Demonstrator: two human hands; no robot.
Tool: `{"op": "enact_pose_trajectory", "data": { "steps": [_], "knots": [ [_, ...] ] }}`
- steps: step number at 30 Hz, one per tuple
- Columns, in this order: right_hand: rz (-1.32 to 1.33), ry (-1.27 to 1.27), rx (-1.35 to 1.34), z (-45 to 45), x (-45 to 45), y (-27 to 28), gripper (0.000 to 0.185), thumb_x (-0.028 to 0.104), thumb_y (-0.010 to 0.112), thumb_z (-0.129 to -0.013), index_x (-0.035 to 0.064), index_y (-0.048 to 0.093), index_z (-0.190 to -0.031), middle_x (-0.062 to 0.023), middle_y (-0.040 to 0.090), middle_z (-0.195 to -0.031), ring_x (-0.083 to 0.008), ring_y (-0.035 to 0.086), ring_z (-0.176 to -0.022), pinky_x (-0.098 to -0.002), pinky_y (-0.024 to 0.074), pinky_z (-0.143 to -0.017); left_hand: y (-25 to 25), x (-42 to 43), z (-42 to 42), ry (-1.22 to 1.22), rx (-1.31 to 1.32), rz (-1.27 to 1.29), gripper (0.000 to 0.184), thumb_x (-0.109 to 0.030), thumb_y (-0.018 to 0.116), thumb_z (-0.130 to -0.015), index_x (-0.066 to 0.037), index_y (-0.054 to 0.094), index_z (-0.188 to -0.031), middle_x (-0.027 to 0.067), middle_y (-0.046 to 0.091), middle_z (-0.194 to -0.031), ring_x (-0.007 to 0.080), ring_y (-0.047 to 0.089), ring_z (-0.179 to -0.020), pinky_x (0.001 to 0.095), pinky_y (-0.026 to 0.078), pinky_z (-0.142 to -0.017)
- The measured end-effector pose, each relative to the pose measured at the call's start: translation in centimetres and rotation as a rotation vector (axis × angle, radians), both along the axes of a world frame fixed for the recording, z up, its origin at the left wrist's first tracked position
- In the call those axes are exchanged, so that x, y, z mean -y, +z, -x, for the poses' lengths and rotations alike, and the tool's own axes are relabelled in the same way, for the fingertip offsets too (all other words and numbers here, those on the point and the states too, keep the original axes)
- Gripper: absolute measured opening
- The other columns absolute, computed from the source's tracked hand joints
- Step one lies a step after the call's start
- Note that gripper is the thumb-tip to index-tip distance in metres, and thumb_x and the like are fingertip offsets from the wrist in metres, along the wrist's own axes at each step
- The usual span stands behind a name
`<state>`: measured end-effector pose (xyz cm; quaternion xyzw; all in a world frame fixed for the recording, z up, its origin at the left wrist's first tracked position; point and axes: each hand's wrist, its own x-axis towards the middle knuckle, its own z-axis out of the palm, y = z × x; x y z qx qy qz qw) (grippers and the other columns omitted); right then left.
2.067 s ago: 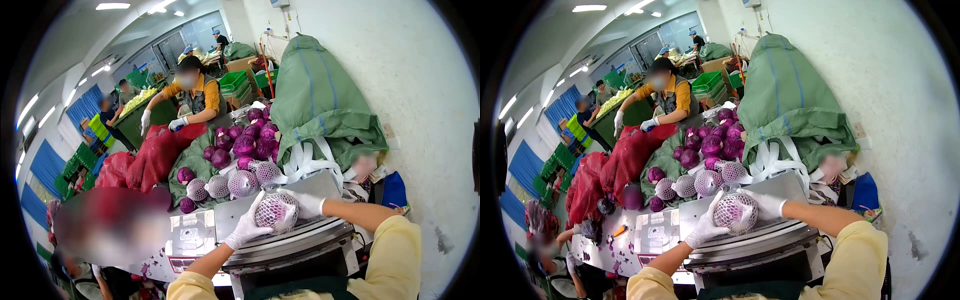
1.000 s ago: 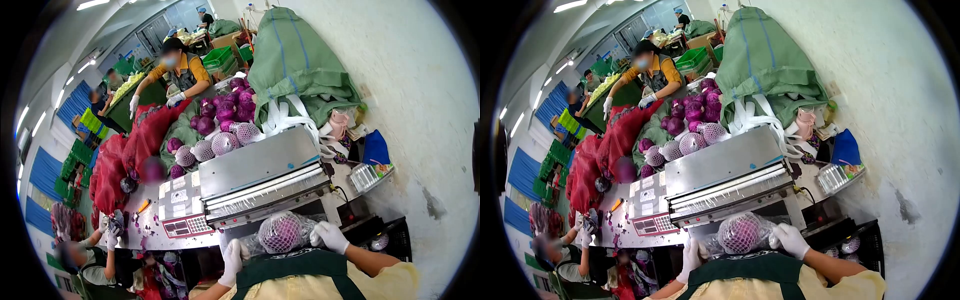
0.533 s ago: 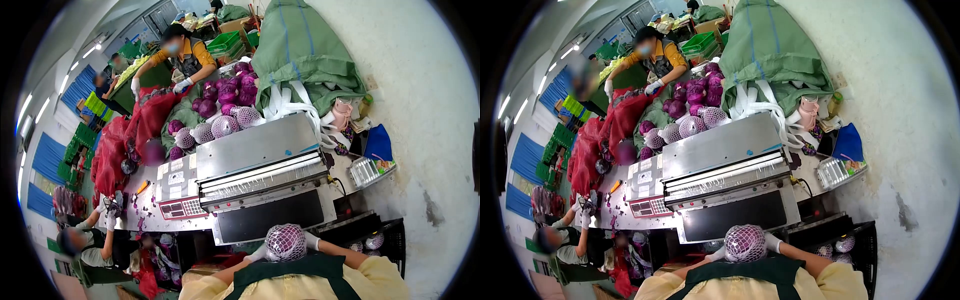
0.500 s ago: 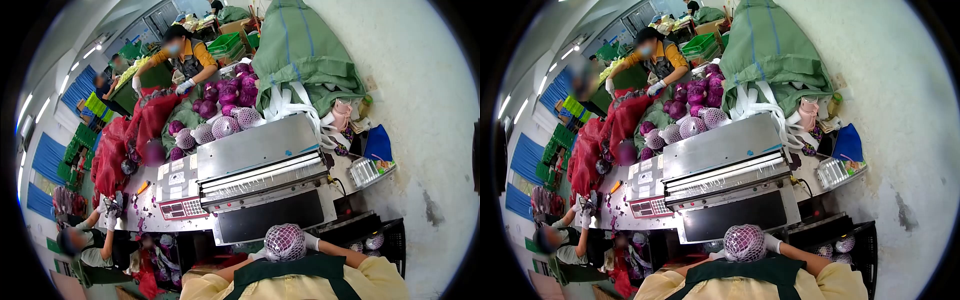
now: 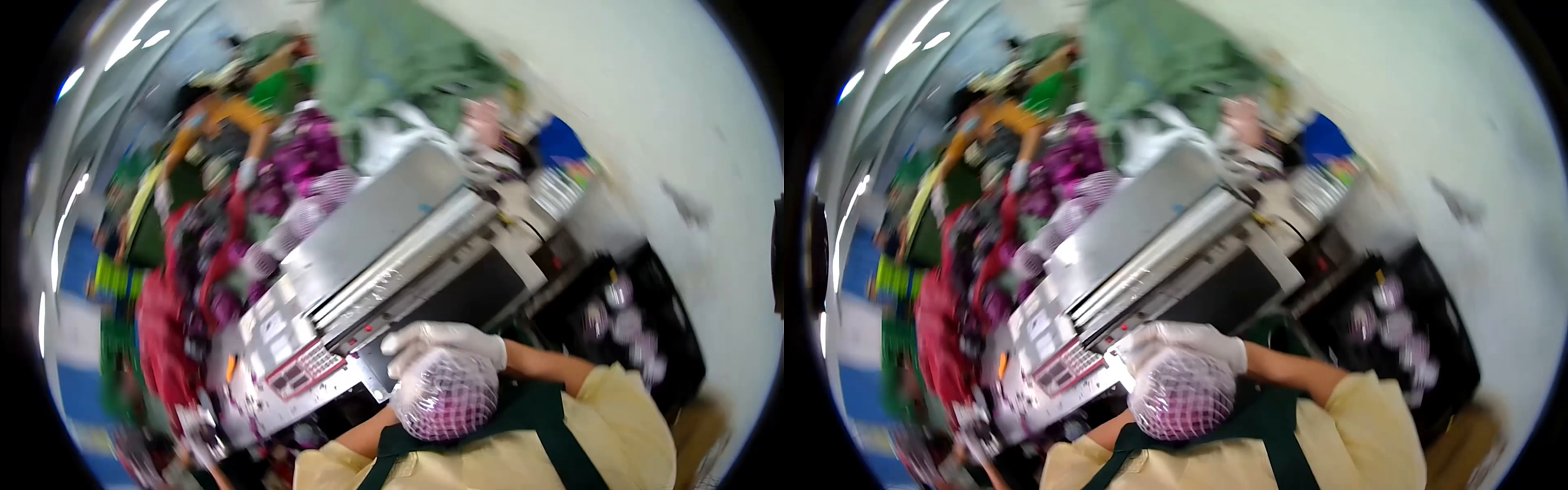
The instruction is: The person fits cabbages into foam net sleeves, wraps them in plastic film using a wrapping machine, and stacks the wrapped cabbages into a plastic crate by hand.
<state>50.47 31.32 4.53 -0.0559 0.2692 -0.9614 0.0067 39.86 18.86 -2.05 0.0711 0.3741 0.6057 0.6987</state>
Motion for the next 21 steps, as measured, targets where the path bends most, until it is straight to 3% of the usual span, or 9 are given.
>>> {"op": "enact_pose_trajectory", "data": {
  "steps": [3,6,8,9,12,13,14,15,21],
  "knots": [
    [-0.225,-0.694,0.356,-3.7,0.6,-4.2,0.051,0.042,0.038,-0.101,0.0008,0.050,-0.129,-0.0142,0.059,-0.120,-0.0231,0.055,-0.115,-0.0395,0.0375,-0.105,1.1,-0.4,0.4,-0.027,0.164,0.030,0.074,-0.059,0.038,-0.095,-0.002,0.033,-0.142,0.0172,0.040,-0.142,0.0298,0.042,-0.128,0.0420,0.034,-0.107],
    [-0.327,-0.845,0.595,-10.3,1.1,-2.0,0.049,0.041,0.040,-0.100,0.0037,0.051,-0.130,-0.0113,0.056,-0.125,-0.0215,0.050,-0.121,-0.0361,0.0331,-0.107,2.0,-1.0,-1.0,-0.148,0.264,0.114,0.076,-0.060,0.037,-0.095,-0.002,0.030,-0.144,0.0178,0.037,-0.145,0.0307,0.040,-0.131,0.0431,0.033,-0.109],
    [-0.877,-1.021,0.535,-12.7,2.0,-6.5,0.048,0.035,0.041,-0.101,0.0015,0.045,-0.136,-0.0103,0.049,-0.136,-0.0196,0.044,-0.128,-0.0336,0.0321,-0.109,2.4,-2.0,-3.7,-0.304,0.231,0.125,0.078,-0.060,0.037,-0.095,-0.002,0.028,-0.146,0.0182,0.035,-0.147,0.0313,0.038,-0.133,0.0437,0.032,-0.110],
    [-0.544,-0.983,0.475,-15.2,1.7,-7.5,0.046,0.033,0.042,-0.101,0.0010,0.046,-0.134,-0.0103,0.050,-0.136,-0.0201,0.045,-0.127,-0.0335,0.0325,-0.109,2.7,-2.8,-5.6,-0.481,0.113,0.012,0.093,-0.073,0.031,-0.088,-0.008,0.010,-0.151,0.0133,0.019,-0.155,0.0298,0.021,-0.143,0.0480,0.022,-0.116],
    [0.135,-1.011,0.225,-23.0,0.2,-10.2,0.038,0.032,0.047,-0.098,0.0025,0.060,-0.118,-0.0051,0.064,-0.114,-0.0144,0.060,-0.103,-0.0292,0.0443,-0.096,3.6,-4.8,-10.5,-0.785,-0.345,-0.039,0.095,-0.069,0.040,-0.088,-0.005,0.010,-0.151,0.0154,0.019,-0.155,0.0329,0.023,-0.141,0.0473,0.022,-0.115],
    [0.456,-0.940,0.085,-26.5,-0.7,-18.7,0.036,0.031,0.048,-0.098,0.0022,0.061,-0.115,-0.0053,0.064,-0.114,-0.0136,0.060,-0.103,-0.0274,0.0476,-0.091,4.2,-5.5,-11.5,-0.932,-0.326,-0.261,0.094,-0.064,0.046,-0.088,-0.002,0.011,-0.150,0.0200,0.023,-0.152,0.0346,0.025,-0.141,0.0455,0.024,-0.115],
    [0.613,-1.055,0.191,-30.2,0.7,-17.2,0.030,0.022,0.052,-0.097,0.0022,0.059,-0.118,-0.0053,0.064,-0.113,-0.0146,0.061,-0.102,-0.0282,0.0510,-0.088,4.5,-6.3,-12.6,-0.994,-0.336,-0.298,0.089,-0.061,0.047,-0.090,0.000,0.017,-0.149,0.0239,0.036,-0.145,0.0338,0.034,-0.137,0.0440,0.028,-0.113],
    [0.380,-1.389,0.366,-33.5,2.4,-17.9,0.031,0.012,0.056,-0.093,0.0025,0.055,-0.123,-0.0055,0.064,-0.112,-0.0162,0.062,-0.102,-0.0313,0.0526,-0.089,4.1,-7.1,-13.5,-0.983,-0.353,-0.240,0.086,-0.059,0.046,-0.091,0.000,0.020,-0.148,0.0231,0.043,-0.139,0.0329,0.040,-0.133,0.0436,0.030,-0.112],
    [0.661,-1.459,0.595,-47.5,6.0,-23.5,0.047,0.034,0.034,-0.096,0.0015,0.058,-0.120,-0.0146,0.065,-0.114,-0.0282,0.065,-0.101,-0.0428,0.0521,-0.093,-1.2,-10.0,-16.5,-0.837,-0.496,0.040,0.067,-0.049,0.042,-0.098,-0.001,0.033,-0.144,0.0177,0.058,-0.124,0.0235,0.057,-0.115,0.0359,0.040,-0.104]
  ]
}}
